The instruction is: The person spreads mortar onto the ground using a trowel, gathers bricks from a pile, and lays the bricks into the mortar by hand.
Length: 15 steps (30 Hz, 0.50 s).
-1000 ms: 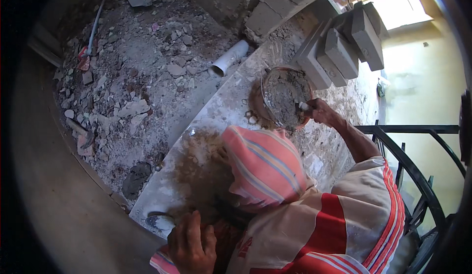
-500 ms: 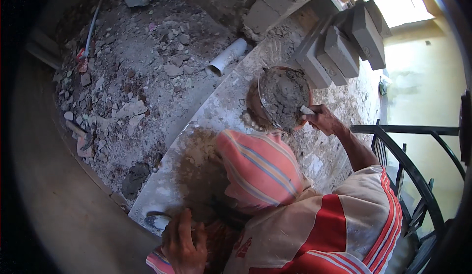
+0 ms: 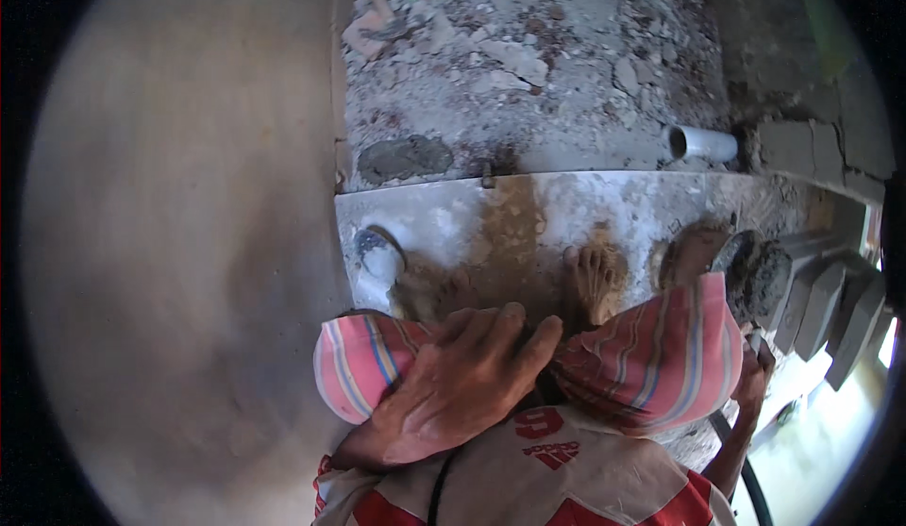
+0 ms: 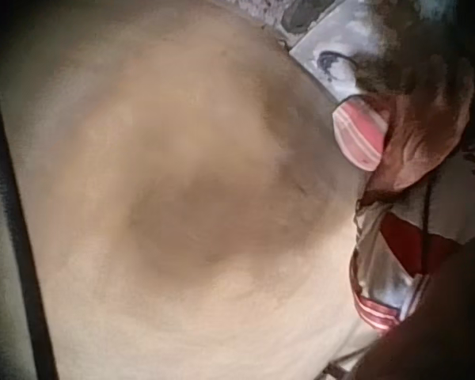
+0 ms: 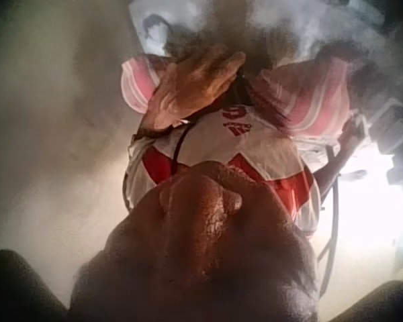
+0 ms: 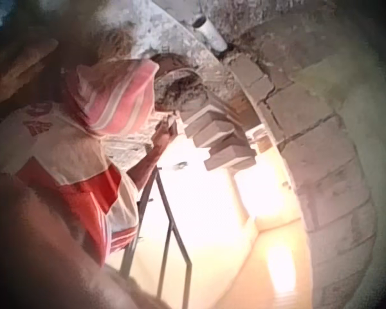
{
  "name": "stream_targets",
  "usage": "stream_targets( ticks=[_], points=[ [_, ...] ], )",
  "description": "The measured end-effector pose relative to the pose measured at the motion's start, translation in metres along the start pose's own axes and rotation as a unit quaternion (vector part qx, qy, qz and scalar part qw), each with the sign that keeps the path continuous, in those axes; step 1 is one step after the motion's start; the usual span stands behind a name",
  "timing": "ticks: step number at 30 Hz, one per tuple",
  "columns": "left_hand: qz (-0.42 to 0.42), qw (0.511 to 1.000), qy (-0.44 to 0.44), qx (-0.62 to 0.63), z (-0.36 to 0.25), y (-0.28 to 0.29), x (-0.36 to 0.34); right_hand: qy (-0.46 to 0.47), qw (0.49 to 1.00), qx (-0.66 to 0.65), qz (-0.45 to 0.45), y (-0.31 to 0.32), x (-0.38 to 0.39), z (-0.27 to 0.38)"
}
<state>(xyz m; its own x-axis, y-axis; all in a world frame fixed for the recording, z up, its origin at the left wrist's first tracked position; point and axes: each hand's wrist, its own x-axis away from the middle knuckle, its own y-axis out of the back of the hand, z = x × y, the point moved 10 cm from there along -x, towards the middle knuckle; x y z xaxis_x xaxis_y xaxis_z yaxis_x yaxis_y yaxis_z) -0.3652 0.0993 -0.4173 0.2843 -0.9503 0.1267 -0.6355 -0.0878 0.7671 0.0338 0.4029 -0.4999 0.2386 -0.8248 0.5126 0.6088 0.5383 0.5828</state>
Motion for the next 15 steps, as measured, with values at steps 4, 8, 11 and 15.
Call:
stream_targets(
  ticks=[4, 8, 11, 15],
  points=[
    [0.035, 0.999, -0.005, -0.009, -0.003, -0.002, -0.001, 0.039, 0.999, 0.026, -0.009, 0.012, -0.009, 0.043],
    [0.012, 0.999, -0.039, -0.020, -0.015, 0.002, 0.005, 0.077, 0.991, 0.107, 0.020, -0.014, -0.029, 0.090],
    [0.003, 0.999, -0.044, -0.023, -0.019, 0.003, 0.011, 0.142, 0.965, 0.190, 0.113, -0.067, -0.056, 0.132],
    [0.000, 0.998, -0.046, -0.034, -0.025, 0.009, 0.020, 0.194, 0.901, 0.293, 0.253, -0.184, -0.082, 0.193]
  ],
)
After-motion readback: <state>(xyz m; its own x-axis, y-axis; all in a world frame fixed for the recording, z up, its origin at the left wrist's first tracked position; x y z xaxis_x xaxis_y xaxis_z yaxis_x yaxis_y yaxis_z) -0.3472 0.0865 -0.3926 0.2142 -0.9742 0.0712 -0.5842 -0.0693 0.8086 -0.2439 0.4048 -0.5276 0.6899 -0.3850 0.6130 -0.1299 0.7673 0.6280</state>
